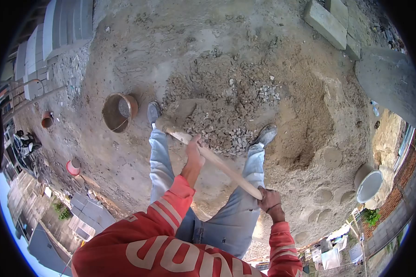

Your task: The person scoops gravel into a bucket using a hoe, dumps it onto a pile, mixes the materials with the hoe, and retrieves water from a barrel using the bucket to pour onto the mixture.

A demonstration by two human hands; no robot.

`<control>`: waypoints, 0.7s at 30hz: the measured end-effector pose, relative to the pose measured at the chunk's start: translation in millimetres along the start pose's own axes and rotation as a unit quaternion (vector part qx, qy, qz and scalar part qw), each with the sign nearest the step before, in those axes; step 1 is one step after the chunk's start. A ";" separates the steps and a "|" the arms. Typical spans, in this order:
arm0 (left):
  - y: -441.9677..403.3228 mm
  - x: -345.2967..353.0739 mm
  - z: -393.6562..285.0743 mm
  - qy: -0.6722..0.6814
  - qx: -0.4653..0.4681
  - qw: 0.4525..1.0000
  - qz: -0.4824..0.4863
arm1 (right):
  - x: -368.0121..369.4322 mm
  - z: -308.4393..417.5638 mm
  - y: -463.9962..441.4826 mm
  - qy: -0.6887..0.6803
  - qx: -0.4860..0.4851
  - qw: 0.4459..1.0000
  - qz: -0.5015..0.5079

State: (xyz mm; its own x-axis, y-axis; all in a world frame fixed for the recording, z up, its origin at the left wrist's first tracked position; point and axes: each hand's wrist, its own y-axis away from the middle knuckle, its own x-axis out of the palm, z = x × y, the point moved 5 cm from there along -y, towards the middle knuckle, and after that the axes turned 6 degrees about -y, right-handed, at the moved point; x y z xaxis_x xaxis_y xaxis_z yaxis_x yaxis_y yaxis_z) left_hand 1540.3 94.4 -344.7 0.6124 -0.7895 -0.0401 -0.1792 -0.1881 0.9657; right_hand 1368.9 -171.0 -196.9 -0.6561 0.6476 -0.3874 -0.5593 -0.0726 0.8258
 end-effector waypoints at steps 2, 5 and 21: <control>39.3 -7.0 -6.1 0.040 0.014 0.999 0.004 | -1.6 12.6 20.0 0.000 -0.011 1.000 -0.020; 61.7 -11.6 -1.7 -0.021 0.043 0.999 -0.014 | 1.4 64.0 52.3 -0.025 0.075 0.997 0.021; -146.6 86.3 -227.3 -0.332 0.310 0.890 0.041 | 90.9 226.3 -234.7 -0.185 0.066 0.971 -0.139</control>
State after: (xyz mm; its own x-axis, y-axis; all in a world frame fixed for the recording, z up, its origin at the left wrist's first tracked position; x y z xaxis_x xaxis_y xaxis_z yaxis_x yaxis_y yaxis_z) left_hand 1794.4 186.6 -431.4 0.0246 -0.9475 -0.3187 -0.7188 -0.2383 0.6531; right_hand 1555.2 76.6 -333.2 -0.2485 0.8584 -0.4487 -0.6031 0.2254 0.7651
